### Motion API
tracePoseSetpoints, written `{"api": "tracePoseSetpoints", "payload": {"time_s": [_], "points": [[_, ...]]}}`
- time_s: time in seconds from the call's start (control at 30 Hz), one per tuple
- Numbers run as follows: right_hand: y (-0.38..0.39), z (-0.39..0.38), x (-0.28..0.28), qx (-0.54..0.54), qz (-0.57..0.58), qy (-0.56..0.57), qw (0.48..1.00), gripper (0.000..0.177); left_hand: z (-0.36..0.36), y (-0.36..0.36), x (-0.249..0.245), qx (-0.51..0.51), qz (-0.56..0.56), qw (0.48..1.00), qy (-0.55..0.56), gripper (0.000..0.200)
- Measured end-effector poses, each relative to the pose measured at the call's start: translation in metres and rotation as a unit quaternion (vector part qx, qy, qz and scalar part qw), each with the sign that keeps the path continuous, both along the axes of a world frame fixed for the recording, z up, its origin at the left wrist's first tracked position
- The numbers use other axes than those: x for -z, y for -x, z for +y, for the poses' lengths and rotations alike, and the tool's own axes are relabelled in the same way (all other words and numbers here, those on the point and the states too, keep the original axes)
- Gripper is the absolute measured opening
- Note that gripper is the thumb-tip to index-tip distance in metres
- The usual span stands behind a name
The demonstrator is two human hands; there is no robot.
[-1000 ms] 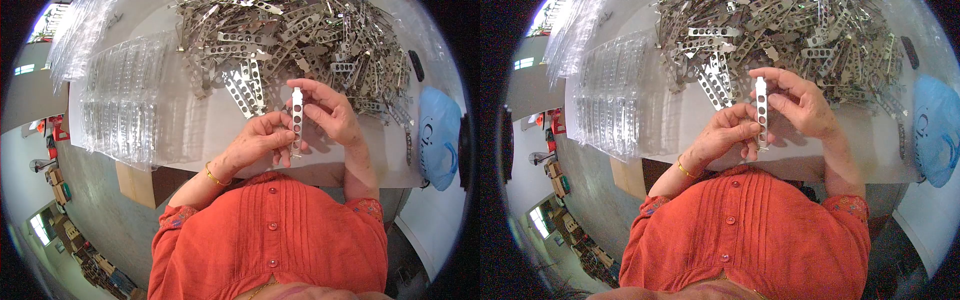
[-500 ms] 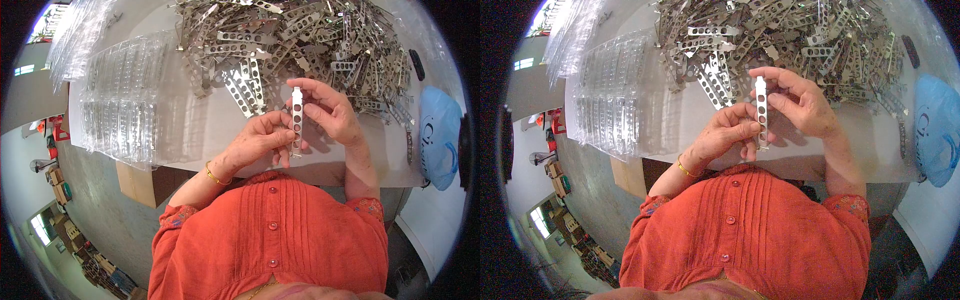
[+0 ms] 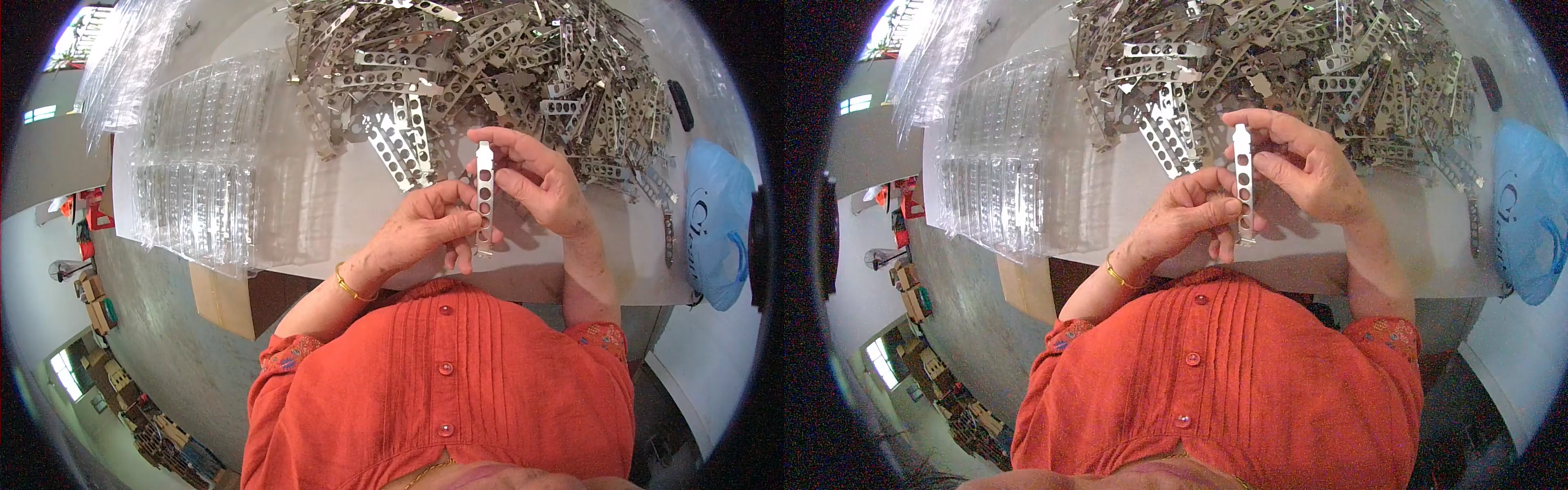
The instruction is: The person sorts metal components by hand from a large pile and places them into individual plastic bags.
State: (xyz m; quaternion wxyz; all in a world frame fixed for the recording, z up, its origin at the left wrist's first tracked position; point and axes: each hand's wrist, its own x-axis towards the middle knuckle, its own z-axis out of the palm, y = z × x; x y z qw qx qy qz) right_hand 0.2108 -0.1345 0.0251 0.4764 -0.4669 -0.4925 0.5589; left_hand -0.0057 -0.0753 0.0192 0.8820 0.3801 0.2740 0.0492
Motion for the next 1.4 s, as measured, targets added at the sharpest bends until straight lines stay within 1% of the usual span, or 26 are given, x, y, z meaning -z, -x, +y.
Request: {"api": "tracePoseSetpoints", "payload": {"time_s": [0.07,0.37,0.43,0.5,0.93,1.0,1.1,1.23,1.33,1.4], "points": [[0.000,0.000,-0.001,-0.001,0.001,0.001,1.000,0.041,0.001,0.000,0.001,0.013,-0.007,1.000,-0.007,0.015],[0.000,0.000,-0.001,-0.002,0.002,-0.001,1.000,0.040,0.000,0.000,0.003,-0.002,-0.012,1.000,-0.001,0.012],[0.000,0.001,-0.001,-0.003,0.002,-0.004,1.000,0.040,0.000,0.000,0.001,0.000,-0.009,1.000,-0.005,0.012],[0.000,0.001,0.000,-0.004,-0.003,0.001,1.000,0.044,0.000,0.000,0.001,0.001,-0.007,1.000,-0.009,0.011],[-0.002,0.001,-0.001,-0.008,-0.003,0.005,1.000,0.043,-0.001,0.001,0.005,-0.001,-0.013,1.000,-0.003,0.014],[-0.001,0.002,0.000,0.000,0.014,0.002,1.000,0.036,-0.001,0.001,0.006,0.000,-0.013,1.000,-0.004,0.015],[-0.001,0.002,-0.002,-0.001,0.019,-0.012,1.000,0.034,-0.002,0.001,0.007,-0.002,-0.015,1.000,-0.003,0.017],[-0.004,0.002,0.005,-0.008,0.019,-0.016,1.000,0.033,-0.002,0.000,0.010,-0.013,-0.045,0.999,0.001,0.018],[-0.004,0.003,0.005,-0.017,0.045,-0.018,0.999,0.033,-0.002,0.000,0.010,-0.013,-0.044,0.999,-0.008,0.019],[-0.002,0.002,0.004,-0.019,0.084,0.003,0.996,0.034,-0.002,-0.001,0.009,-0.010,-0.036,0.999,-0.016,0.020]]}}
